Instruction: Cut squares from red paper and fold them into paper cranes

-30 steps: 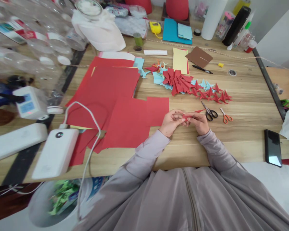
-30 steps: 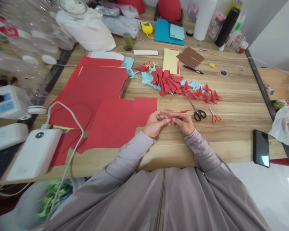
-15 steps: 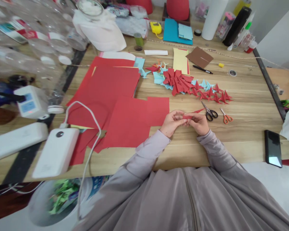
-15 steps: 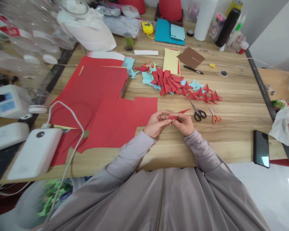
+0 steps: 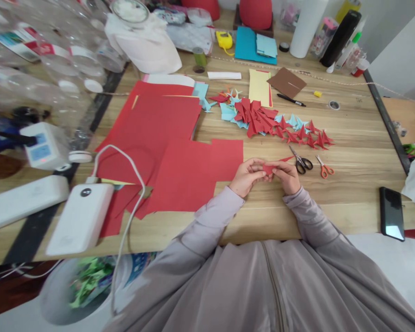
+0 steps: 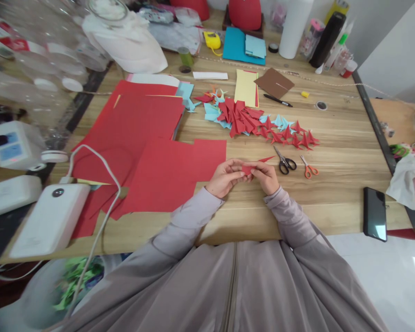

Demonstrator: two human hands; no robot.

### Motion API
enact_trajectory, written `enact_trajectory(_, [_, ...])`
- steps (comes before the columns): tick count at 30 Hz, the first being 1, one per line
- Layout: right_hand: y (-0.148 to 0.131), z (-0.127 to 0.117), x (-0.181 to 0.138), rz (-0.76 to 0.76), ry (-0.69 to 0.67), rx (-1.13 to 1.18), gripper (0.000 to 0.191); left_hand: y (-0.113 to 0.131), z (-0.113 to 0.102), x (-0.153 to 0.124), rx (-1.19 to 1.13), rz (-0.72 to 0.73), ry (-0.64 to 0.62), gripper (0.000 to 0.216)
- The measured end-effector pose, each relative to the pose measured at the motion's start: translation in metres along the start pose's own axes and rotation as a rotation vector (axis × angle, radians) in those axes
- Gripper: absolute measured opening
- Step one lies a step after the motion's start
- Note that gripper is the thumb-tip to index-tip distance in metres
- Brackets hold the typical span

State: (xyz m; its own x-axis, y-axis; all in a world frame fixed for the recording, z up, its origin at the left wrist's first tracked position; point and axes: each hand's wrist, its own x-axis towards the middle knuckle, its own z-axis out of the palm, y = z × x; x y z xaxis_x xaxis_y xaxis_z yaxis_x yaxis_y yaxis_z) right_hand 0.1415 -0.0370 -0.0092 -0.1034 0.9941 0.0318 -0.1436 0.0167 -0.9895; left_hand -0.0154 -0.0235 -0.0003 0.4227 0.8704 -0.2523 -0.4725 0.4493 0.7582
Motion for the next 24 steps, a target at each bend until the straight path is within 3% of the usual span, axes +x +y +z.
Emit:
enact_trajectory(6, [-0.002,0.0003,-0.0002,-0.054,-0.037,-0.114,0.024,-0.0069,0.0006,0.0028,0.067,0.078,-0.004,0.043])
enact_trajectory(14, [-0.0009,-0.0003,-0.0002,-0.105,-0.088,-0.174,0.022,-0.0083,-0.0011,0.0032,0.071,0.075,0.021,0.043])
enact_trajectory(24, [0.0001,0.002,-0.0014,-0.009,-0.085,-0.145,0.023,-0.0064,-0.0018,0.0025,0.085,0.046,0.015,0.043])
